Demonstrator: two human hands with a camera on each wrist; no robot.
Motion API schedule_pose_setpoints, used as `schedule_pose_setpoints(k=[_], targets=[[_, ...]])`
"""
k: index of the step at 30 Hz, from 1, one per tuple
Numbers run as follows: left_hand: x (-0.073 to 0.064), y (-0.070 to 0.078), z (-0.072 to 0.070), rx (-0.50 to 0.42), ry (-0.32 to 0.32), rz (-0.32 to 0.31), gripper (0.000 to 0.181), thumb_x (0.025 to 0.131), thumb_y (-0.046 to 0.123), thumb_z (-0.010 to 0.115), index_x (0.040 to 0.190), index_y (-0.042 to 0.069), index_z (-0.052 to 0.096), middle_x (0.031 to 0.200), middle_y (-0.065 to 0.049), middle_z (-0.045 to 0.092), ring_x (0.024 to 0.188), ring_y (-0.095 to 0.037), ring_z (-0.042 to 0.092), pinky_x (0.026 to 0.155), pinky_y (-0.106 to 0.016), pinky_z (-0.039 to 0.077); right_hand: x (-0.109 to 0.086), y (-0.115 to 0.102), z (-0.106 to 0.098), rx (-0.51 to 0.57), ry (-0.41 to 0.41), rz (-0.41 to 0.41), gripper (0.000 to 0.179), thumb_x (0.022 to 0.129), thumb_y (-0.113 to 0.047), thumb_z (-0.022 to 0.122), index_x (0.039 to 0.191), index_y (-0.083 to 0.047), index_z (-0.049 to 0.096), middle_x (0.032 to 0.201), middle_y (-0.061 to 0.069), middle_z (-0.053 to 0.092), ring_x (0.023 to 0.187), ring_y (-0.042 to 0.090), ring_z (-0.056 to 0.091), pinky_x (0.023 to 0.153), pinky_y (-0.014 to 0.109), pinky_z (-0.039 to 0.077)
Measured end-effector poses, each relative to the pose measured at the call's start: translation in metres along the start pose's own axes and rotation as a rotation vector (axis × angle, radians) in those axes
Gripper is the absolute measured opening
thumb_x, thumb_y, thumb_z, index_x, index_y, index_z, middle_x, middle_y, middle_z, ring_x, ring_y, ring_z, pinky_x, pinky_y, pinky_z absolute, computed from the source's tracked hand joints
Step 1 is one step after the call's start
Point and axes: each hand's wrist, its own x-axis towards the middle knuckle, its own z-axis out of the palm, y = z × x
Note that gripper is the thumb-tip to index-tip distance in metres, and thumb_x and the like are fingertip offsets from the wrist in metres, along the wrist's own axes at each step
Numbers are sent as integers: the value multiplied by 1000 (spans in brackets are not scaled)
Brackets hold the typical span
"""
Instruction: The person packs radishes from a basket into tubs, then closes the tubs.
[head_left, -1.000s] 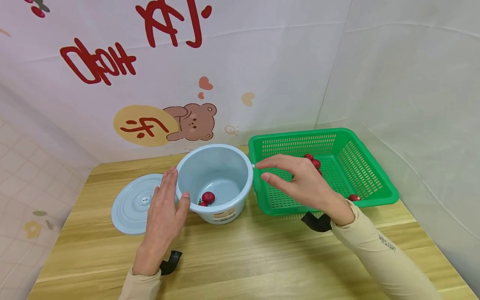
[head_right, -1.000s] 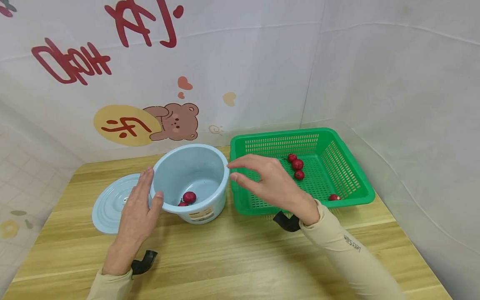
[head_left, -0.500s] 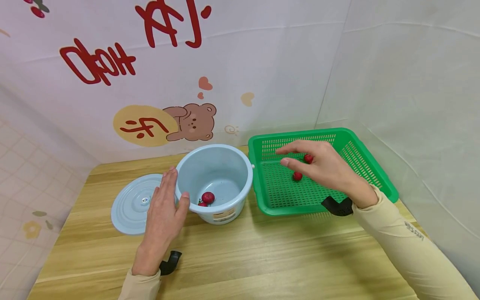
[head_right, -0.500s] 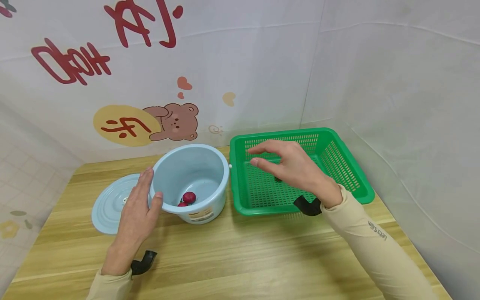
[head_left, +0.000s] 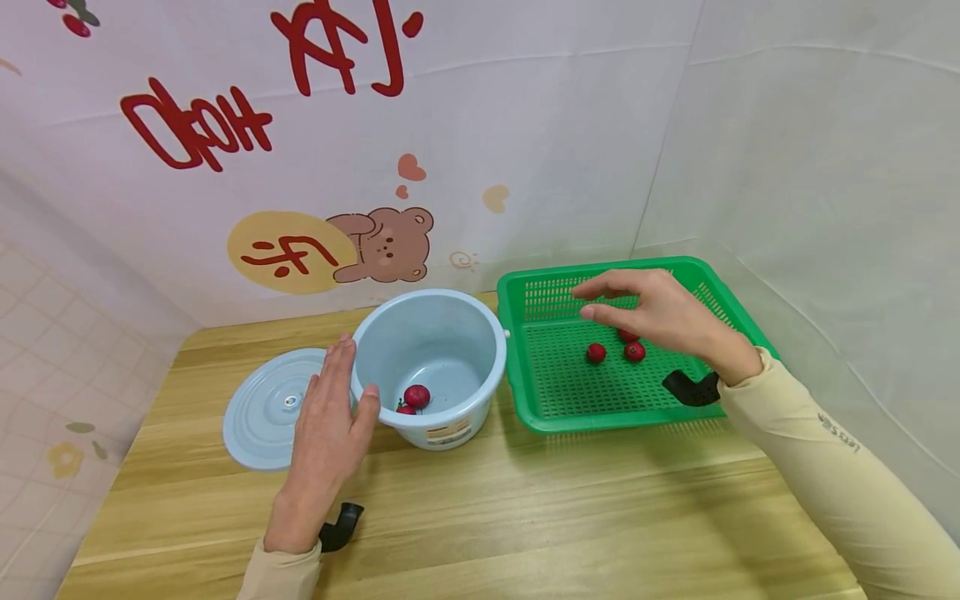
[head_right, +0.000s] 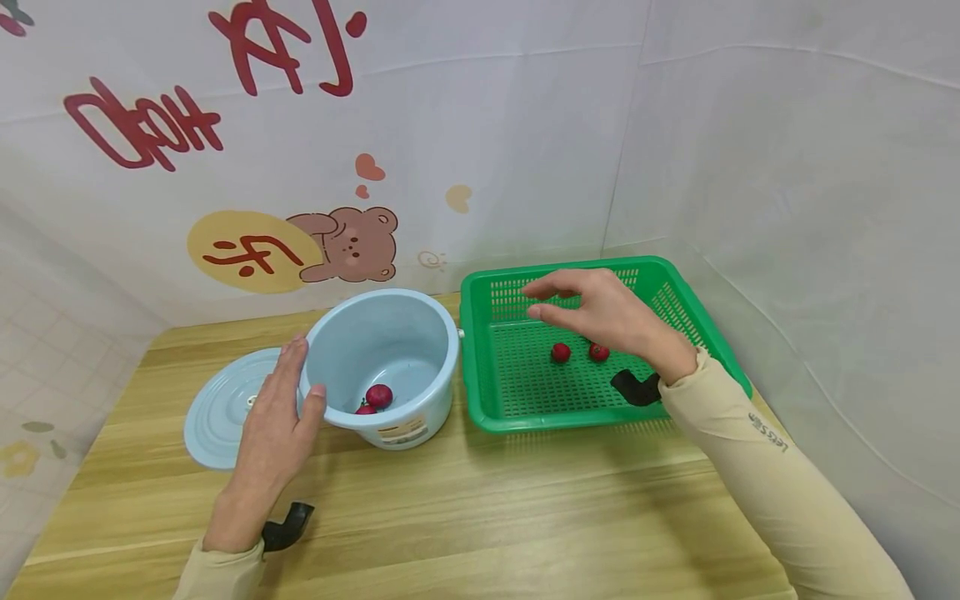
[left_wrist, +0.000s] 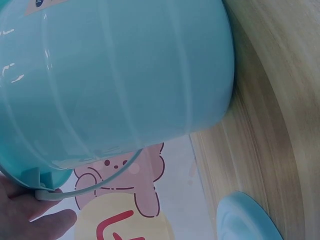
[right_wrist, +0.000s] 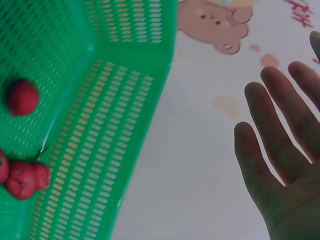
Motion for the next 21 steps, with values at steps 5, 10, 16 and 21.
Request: schedule_pose_setpoints(k=[5, 10, 16, 21], targets=[[-1, -1, 0, 0, 2, -3, 64, 103, 27, 49, 161, 3, 34, 167, -12, 32, 155, -36, 26, 119, -67, 24, 6, 15, -1, -7, -48, 40, 29, 98, -45, 70, 124, -33, 73, 117, -12, 73, 87, 11, 66, 92, 33, 49], [-1, -2, 0, -1, 4, 1, 64, 104, 28, 48, 161, 3, 34, 167, -12, 32, 155, -37, 26, 119, -68, 24, 11, 29, -1, 19, -99, 57, 32, 97, -44, 71, 126, -31, 73, 120, -14, 72, 110, 9, 64, 97, 41, 49], [-1, -3, 0, 1, 2, 2, 65, 104, 32, 48, 161, 3, 34, 168, -11, 31, 155, -36, 26, 119, -67, 24, 17, 44, -2, 53, -156, 64, 34, 97, -44, 71, 129, -31, 71, 126, -11, 71, 121, 15, 63, 102, 45, 47], [0, -2, 0, -2, -2, 6, 65, 105, 32, 48, 161, 3, 33, 168, -11, 31, 155, -36, 26, 120, -67, 23, 19, 54, -1, 66, -205, 90, 39, 97, -41, 71, 134, -26, 70, 131, -7, 70, 124, 19, 62, 103, 46, 46]])
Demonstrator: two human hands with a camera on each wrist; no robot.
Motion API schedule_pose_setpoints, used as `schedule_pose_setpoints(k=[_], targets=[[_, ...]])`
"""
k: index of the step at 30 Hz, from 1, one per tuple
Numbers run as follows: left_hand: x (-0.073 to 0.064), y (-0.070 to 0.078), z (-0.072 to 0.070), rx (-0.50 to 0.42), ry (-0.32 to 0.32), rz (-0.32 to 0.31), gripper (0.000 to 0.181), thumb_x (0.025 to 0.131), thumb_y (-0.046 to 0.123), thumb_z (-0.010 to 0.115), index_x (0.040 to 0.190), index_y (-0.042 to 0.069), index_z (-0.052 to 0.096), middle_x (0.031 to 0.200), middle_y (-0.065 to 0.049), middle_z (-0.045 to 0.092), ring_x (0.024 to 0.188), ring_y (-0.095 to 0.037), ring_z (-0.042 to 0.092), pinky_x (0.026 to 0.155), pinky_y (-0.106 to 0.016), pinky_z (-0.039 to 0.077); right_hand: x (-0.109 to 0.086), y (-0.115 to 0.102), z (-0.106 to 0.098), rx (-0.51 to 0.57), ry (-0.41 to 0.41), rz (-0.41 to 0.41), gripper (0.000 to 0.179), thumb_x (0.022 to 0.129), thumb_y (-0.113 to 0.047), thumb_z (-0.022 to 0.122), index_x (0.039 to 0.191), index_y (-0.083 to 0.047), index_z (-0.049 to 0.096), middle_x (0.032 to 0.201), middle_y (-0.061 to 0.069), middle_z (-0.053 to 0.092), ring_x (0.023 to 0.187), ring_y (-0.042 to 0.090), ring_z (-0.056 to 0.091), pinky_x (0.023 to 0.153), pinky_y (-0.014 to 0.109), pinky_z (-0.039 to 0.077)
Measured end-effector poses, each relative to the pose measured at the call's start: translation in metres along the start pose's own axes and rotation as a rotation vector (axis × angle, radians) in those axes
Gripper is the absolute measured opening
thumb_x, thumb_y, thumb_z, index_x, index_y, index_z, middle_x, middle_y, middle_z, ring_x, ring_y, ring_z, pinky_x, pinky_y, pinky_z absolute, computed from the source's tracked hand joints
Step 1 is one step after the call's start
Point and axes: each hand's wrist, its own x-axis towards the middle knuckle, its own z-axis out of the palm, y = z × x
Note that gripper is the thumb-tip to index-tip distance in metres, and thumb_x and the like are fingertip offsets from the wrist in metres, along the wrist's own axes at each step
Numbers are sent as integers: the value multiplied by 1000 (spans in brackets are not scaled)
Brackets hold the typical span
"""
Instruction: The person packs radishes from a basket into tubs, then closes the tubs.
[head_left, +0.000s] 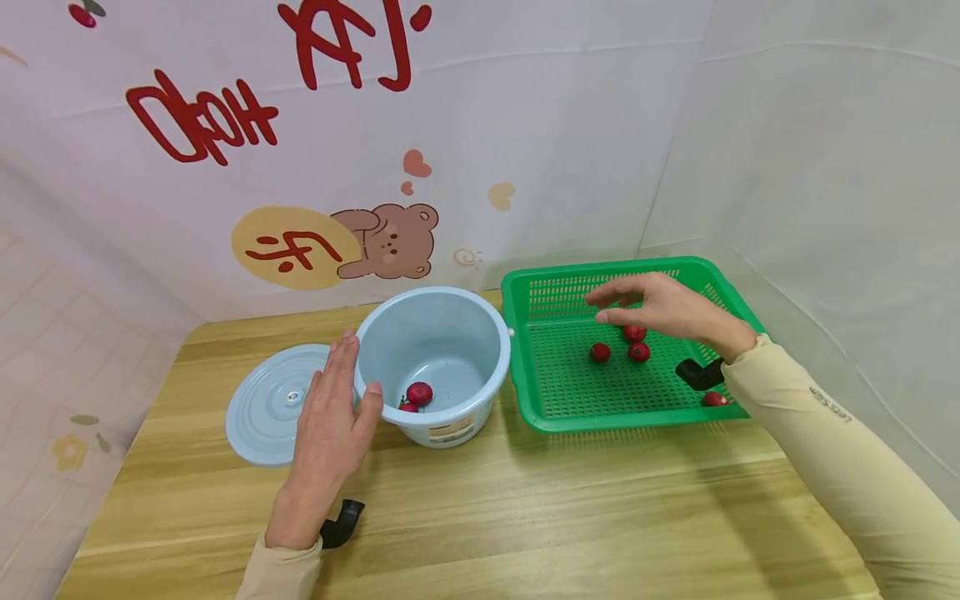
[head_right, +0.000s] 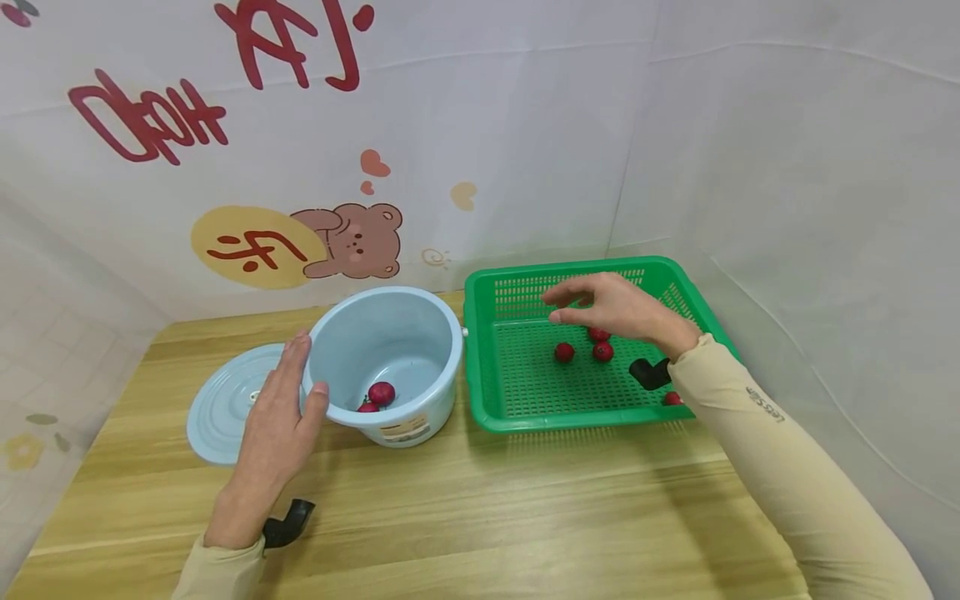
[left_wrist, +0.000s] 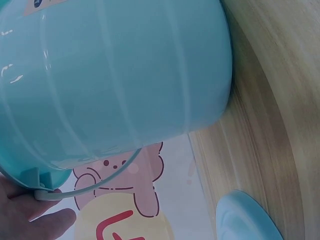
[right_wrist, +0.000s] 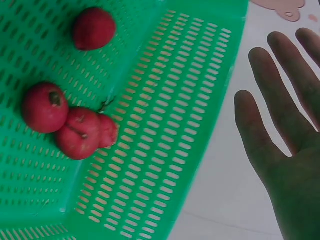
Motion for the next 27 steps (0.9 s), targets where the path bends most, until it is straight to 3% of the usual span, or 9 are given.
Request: schedule_pose_setpoints(k=[12, 16, 27], targets=[[1, 2, 0, 1, -3, 2, 64, 104, 29, 48, 161, 3, 33, 168, -11, 31, 155, -35, 25, 120, -66, 23, 12, 36, 14, 38, -136, 5, 48, 97, -33, 74, 140, -12, 65, 140, 11, 65, 131, 35, 59, 106, 56, 48], [1, 2, 0, 5, -1, 2, 64, 104, 29, 48, 160, 3, 34, 168, -11, 32, 155, -37, 26, 119, -67, 24, 15, 41, 18, 5, -170, 14, 49, 98, -30, 73, 141, -9, 64, 142, 14, 63, 133, 38, 56, 107, 59, 46], [0, 1, 1, 7, 12, 12, 64, 103, 27, 49, 159, 1, 35, 167, -12, 33, 153, -38, 29, 118, -68, 25, 23, 53, 24, -84, -239, 48, 48, 99, -27, 72, 142, -9, 63, 144, 9, 62, 134, 36, 55, 107, 58, 47]])
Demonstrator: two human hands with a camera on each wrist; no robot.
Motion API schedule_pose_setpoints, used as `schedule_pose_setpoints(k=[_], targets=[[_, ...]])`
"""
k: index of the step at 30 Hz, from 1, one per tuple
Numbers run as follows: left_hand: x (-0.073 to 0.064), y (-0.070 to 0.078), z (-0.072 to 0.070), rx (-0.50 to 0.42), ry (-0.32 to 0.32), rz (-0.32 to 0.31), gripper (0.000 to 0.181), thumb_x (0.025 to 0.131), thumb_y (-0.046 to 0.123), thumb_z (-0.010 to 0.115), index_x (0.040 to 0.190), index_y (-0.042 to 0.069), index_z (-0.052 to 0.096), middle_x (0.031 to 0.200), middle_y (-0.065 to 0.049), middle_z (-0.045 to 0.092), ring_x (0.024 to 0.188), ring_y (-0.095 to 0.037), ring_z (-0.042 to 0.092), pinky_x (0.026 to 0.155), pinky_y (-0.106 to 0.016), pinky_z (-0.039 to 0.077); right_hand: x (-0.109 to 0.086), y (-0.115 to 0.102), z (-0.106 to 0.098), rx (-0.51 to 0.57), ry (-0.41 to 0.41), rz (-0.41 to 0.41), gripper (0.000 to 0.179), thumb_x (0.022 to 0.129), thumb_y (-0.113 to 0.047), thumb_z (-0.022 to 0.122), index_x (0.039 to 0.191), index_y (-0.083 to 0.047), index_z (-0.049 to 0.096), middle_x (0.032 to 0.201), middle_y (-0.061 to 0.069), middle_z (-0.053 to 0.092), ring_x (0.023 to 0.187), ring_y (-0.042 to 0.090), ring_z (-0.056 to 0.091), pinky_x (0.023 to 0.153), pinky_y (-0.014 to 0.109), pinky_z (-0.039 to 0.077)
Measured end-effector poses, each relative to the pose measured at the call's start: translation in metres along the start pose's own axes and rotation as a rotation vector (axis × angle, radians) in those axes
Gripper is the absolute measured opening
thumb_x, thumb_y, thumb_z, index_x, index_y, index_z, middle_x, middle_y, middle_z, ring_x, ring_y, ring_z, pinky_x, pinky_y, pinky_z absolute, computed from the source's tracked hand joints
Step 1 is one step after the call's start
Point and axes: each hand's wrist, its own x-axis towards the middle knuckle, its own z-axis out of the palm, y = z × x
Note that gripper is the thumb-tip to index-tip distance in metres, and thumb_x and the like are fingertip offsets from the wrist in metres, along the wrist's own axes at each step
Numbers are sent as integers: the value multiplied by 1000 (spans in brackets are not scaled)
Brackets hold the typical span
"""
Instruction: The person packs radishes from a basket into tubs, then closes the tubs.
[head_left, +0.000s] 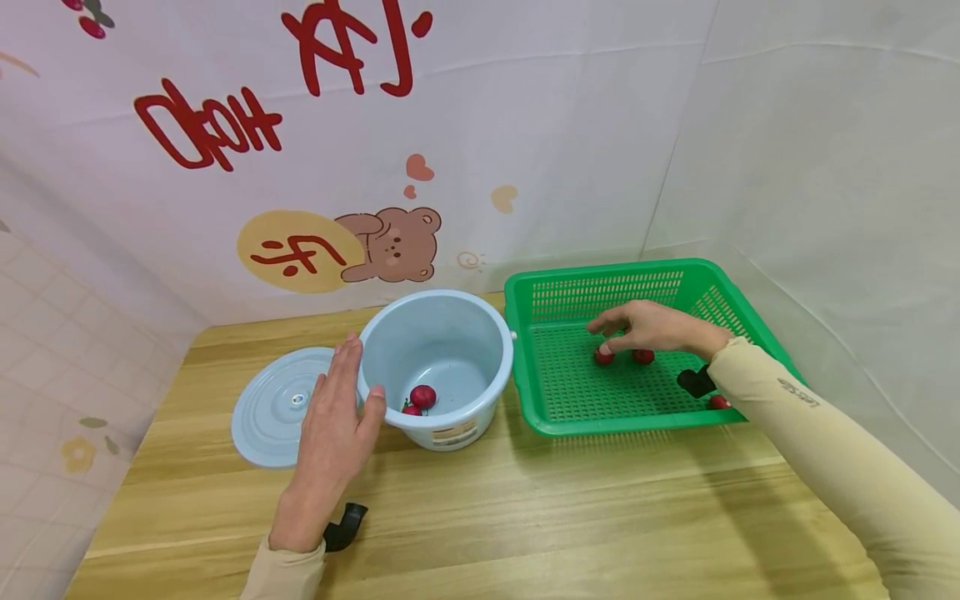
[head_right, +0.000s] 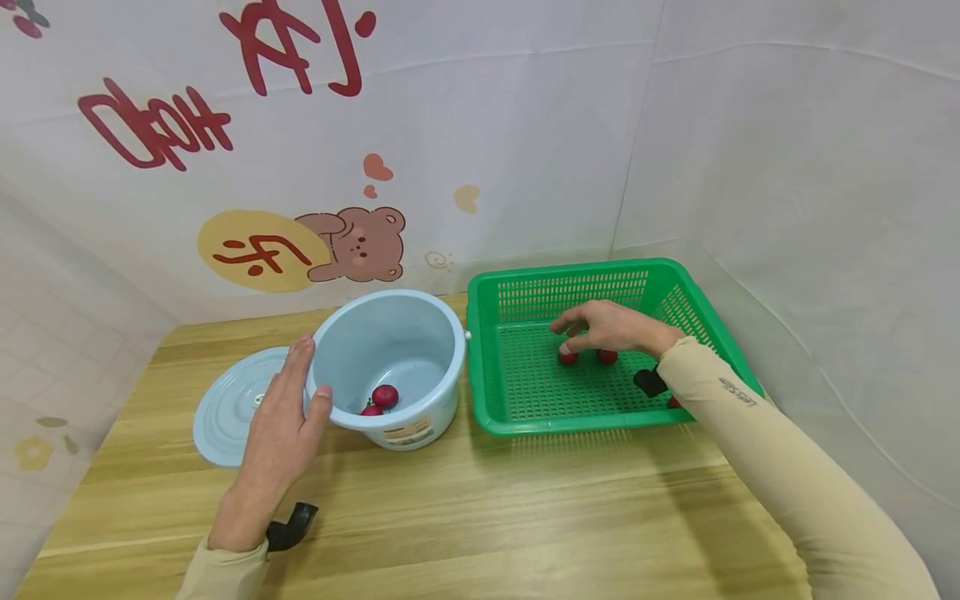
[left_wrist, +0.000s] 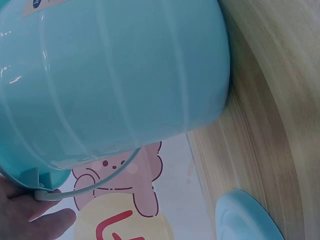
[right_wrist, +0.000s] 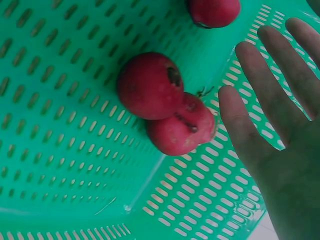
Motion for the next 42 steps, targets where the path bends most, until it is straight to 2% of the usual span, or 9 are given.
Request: schedule_pose_setpoints(k=[12, 24, 36, 42], targets=[[-1, 0, 0, 1, -1, -6, 64, 103, 28, 49, 160, 2, 35, 167, -11, 33, 154, -36, 27, 119, -68, 24, 9, 6, 7, 0, -60, -17, 47, 98, -19, 72, 141, -3, 62, 139, 16, 65, 124, 35, 63, 104, 57, 49], [-1, 1, -1, 5, -18, -20, 64, 104, 29, 49, 160, 1, 34, 168, -12, 31, 155, -36, 26, 120, -67, 23, 13, 9, 11, -39, -100, -24, 41, 97, -13, 71, 137, -2, 65, 138, 20, 63, 121, 37, 65, 96, 49, 56], [0, 2, -1, 8, -16, -21, 64, 103, 29, 48, 160, 1, 35, 167, -12, 33, 155, -36, 27, 119, -68, 24, 13, 8, 12, -80, -90, -29, 35, 96, -4, 70, 131, 0, 68, 129, 18, 69, 114, 34, 68, 90, 46, 58], [0, 1, -1, 7, -19, -22, 65, 103, 28, 49, 160, 1, 34, 167, -12, 32, 155, -36, 26, 120, -67, 23, 11, 7, 8, -113, -52, -17, 33, 96, -7, 71, 129, -5, 71, 120, 10, 73, 110, 28, 69, 89, 46, 58]])
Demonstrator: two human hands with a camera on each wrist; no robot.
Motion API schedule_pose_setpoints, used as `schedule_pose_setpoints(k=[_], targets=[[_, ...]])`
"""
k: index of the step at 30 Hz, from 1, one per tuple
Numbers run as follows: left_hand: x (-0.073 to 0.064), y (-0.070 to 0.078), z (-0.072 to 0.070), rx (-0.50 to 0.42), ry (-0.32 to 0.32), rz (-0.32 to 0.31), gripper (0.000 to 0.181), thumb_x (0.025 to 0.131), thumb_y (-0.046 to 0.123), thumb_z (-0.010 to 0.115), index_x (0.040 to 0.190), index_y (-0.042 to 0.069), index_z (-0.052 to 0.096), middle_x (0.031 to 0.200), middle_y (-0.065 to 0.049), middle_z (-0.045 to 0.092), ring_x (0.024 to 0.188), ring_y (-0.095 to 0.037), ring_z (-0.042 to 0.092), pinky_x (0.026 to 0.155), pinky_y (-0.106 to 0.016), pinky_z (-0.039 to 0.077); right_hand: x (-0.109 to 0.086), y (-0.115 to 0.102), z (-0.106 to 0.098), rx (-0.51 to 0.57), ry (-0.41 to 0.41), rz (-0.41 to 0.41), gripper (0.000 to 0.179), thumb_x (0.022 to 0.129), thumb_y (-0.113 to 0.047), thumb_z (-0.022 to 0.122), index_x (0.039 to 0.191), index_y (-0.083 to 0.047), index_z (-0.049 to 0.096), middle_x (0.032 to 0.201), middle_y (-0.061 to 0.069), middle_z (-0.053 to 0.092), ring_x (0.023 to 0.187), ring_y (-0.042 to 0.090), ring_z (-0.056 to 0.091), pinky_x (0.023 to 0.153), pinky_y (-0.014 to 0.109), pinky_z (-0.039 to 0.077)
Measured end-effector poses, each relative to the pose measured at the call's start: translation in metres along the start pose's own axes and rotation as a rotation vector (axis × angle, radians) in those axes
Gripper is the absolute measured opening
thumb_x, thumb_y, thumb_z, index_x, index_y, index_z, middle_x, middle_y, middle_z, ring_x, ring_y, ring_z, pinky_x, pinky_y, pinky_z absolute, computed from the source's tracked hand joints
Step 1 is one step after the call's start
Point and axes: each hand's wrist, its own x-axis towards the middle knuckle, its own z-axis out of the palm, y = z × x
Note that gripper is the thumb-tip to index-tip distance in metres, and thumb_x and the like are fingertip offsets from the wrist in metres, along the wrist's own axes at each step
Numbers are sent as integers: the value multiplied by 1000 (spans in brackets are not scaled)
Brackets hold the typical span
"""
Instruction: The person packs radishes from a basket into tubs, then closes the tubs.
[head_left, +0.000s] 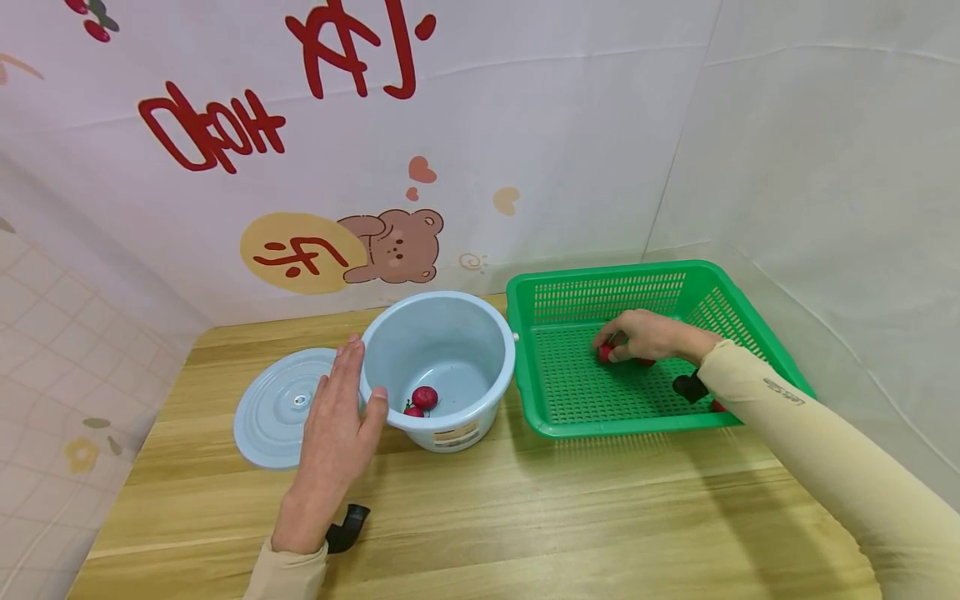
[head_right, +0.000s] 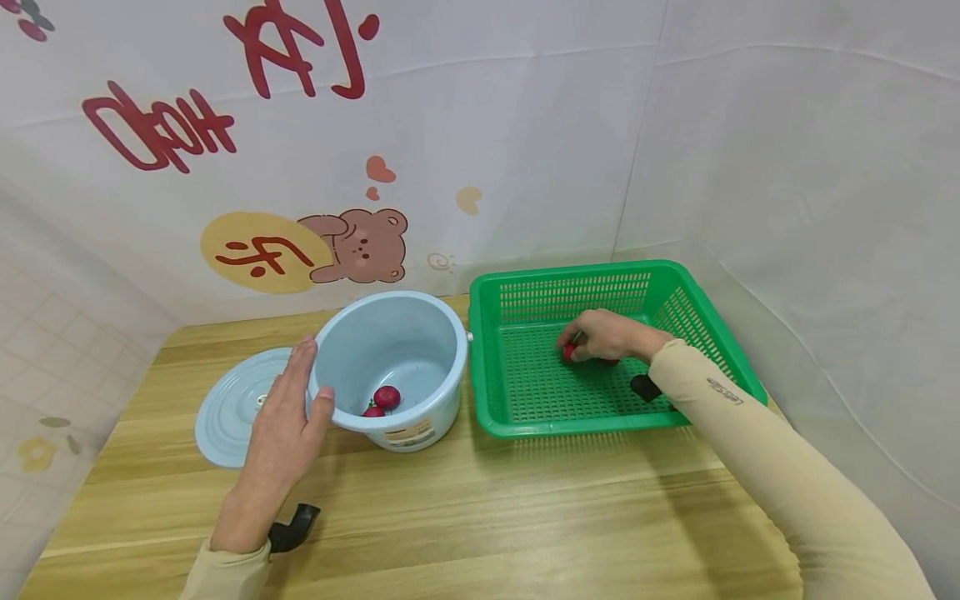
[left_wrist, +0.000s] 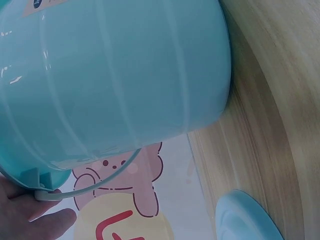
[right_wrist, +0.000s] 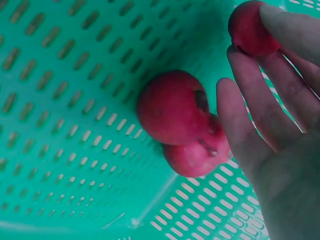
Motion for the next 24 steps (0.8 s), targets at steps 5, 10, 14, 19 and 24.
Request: schedule_pose_setpoints(k=[5, 10, 14, 19, 24], targets=[[0, 0, 0, -6, -1, -4, 64, 103, 28, 48, 160, 2, 34, 168, -11, 31, 155, -35, 25, 120, -67, 23, -7, -4, -5, 34, 25, 13, 34, 98, -11, 70, 132, -4, 70, 116, 7, 74, 108, 26, 69, 88, 46, 58], [0, 0, 0, -4, 2, -2, 64, 104, 29, 48, 160, 1, 34, 168, -11, 32, 155, -35, 26, 119, -67, 24, -15, -10, -10, 54, 60, 11, 34, 99, -13, 69, 132, -5, 70, 117, 6, 74, 105, 24, 69, 89, 46, 57], [1, 1, 0, -2, 1, -2, 64, 104, 30, 48, 160, 1, 34, 167, -12, 32, 155, -36, 26, 119, -68, 24, -22, -16, -17, 62, 103, -8, 33, 99, -13, 69, 131, -5, 70, 117, 4, 74, 104, 22, 69, 90, 46, 55], [1, 0, 0, -7, -1, -6, 65, 104, 30, 47, 160, 1, 34, 168, -12, 32, 155, -36, 25, 120, -67, 23, -32, -24, -25, 107, 156, 12, 32, 99, -14, 70, 131, -9, 71, 116, 1, 74, 102, 19, 68, 89, 41, 53], [1, 1, 0, -12, 3, -3, 64, 104, 29, 48, 160, 1, 34, 167, -13, 32, 155, -36, 25, 120, -66, 23, -41, -32, -31, 151, 192, 24, 31, 100, -15, 68, 131, -17, 71, 116, 0, 74, 103, 22, 69, 89, 40, 53]])
